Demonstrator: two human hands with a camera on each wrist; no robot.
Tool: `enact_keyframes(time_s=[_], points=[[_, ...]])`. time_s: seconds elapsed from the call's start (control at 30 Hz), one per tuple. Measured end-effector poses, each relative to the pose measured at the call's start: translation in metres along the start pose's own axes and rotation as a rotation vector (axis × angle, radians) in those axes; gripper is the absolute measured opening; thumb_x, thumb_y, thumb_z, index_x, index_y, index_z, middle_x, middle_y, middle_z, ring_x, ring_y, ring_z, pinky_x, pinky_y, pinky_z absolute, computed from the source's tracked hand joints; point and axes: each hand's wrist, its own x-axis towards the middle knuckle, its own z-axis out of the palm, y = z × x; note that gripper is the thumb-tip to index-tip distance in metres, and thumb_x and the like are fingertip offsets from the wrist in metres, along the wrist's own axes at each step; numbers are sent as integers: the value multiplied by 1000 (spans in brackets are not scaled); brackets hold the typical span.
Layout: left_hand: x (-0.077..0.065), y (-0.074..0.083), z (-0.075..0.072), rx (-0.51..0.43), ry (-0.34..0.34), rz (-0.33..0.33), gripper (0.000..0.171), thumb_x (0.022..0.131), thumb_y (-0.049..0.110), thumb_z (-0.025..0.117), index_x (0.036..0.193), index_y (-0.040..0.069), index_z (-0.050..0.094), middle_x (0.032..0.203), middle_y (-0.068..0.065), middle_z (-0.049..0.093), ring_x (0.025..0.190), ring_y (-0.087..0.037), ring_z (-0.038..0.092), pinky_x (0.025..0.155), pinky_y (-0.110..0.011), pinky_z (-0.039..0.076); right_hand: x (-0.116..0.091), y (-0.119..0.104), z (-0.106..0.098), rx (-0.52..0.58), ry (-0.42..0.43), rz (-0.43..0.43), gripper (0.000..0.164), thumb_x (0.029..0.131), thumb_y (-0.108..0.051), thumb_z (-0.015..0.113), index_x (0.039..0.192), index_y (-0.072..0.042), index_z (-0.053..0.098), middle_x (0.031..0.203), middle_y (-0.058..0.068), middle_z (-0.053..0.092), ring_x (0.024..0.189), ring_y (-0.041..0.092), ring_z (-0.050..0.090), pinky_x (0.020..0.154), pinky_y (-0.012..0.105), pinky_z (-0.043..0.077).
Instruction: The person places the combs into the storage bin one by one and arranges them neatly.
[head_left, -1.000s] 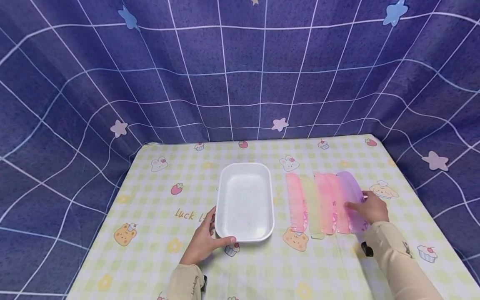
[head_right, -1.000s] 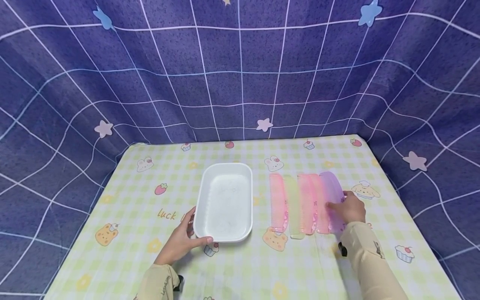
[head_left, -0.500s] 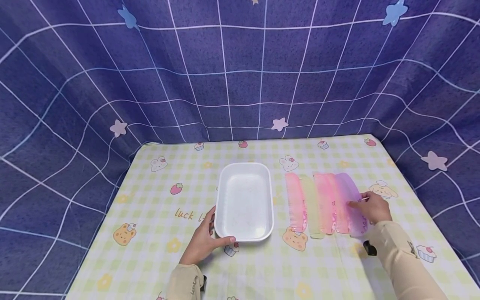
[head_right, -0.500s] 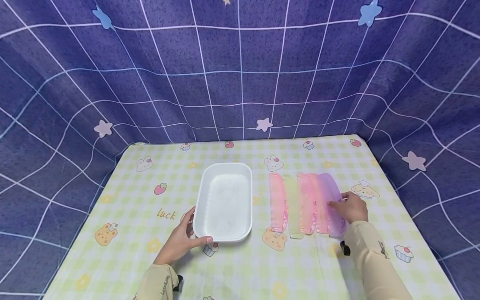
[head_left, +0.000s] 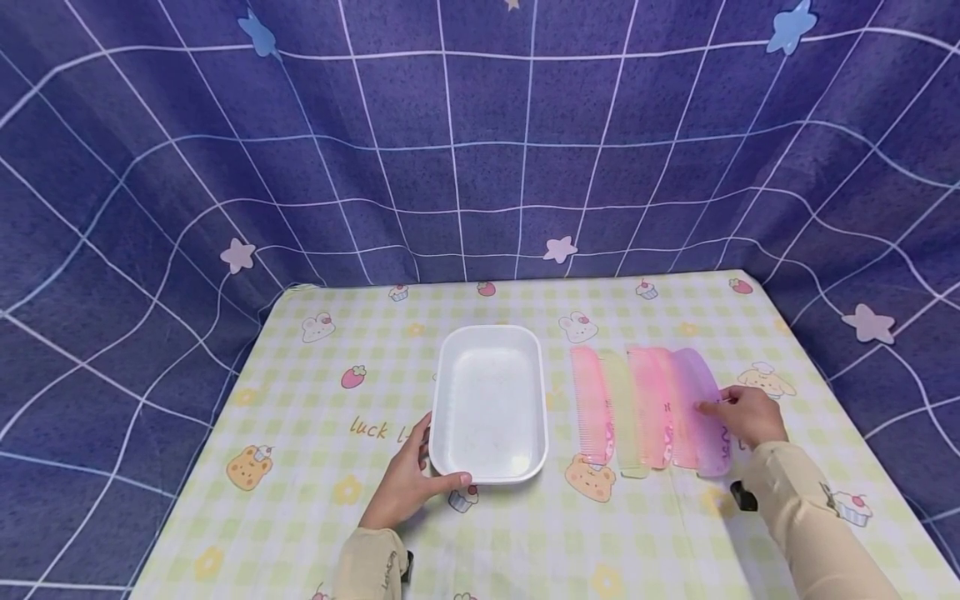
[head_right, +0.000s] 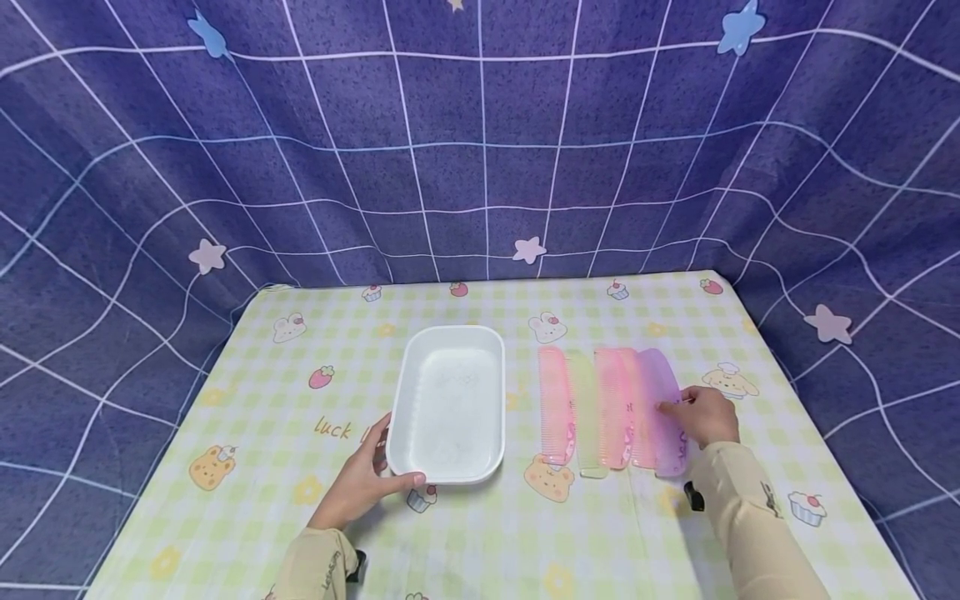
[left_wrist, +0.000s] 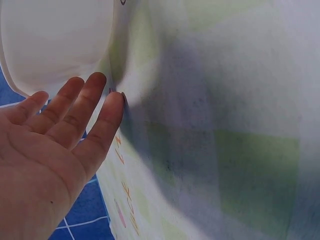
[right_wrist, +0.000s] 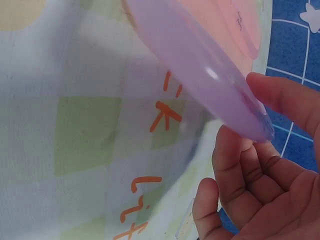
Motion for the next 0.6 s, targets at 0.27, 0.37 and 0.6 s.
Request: enact_keyframes(time_s=[0.27,0.37,0.6], points=[[-1,0,0,-3,2,4,116,71,29,95,162,15,24,153,-13,47,143,-38,41,119,-53,29,-2,-2,-4,-14,-18,-44,47,90,-31,70,109,11,64,95,20,65,84,31,58,61,33,47],[-2,1,0,-1,3,2,116,71,29,95,162,14,24,153,-13,47,143,-37,42,119,-52,29,-2,-2,-6,-2,-27,-48,47,91,-31,69,111,12,64,95,21,65,80,29,58,57,35,49],[-2,1,0,7,1,12,115,71,31,95,162,13,25,152,-14,48,141,-38,44,118,-55,31,-2,-6,-8,-15,-26,-60,45,93,-31,68,109,11,64,96,20,65,82,30,57,61,33,47]])
